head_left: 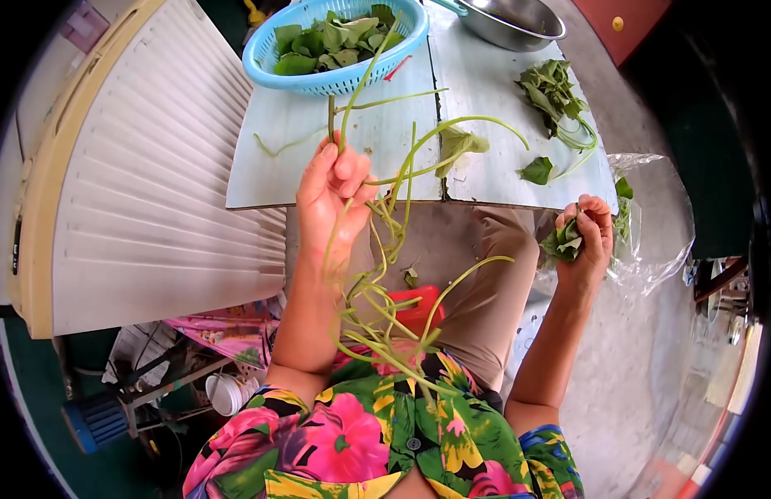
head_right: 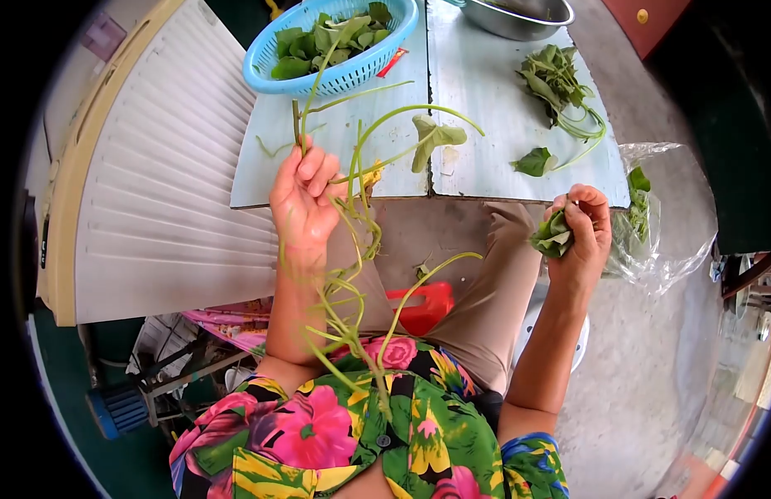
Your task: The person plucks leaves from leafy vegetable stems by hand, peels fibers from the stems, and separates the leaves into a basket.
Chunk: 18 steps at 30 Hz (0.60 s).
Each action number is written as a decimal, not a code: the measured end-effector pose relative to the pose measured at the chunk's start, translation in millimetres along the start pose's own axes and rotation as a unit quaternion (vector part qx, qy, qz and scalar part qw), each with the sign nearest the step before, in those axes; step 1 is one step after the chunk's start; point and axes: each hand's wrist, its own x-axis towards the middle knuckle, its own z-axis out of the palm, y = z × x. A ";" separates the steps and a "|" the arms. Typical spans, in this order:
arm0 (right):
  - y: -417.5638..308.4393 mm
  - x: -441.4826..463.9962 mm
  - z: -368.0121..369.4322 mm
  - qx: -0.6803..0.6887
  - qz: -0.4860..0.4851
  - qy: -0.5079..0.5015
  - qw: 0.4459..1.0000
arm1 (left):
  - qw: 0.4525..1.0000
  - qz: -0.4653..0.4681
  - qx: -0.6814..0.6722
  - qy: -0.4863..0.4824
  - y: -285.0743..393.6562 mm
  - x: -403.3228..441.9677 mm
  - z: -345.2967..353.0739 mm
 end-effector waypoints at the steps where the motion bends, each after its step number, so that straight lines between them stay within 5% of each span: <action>1: -0.6 -0.2 2.8 -0.010 0.010 -0.011 1.000 | 1.000 -0.006 -0.017 -0.001 -0.2 0.1 -0.1; 6: 3.2 -2.6 13.9 -0.036 0.064 -0.072 0.995 | 0.999 -0.029 -0.024 0.012 0.3 1.3 0.7; 8: 8.3 -4.2 28.4 -0.151 0.059 -0.079 0.984 | 0.998 -0.041 -0.039 0.008 -1.7 3.8 -1.0; 18: 10.0 5.4 72.6 -0.289 -0.067 -0.229 0.927 | 0.986 -0.125 -0.106 0.040 -12.6 4.9 -11.7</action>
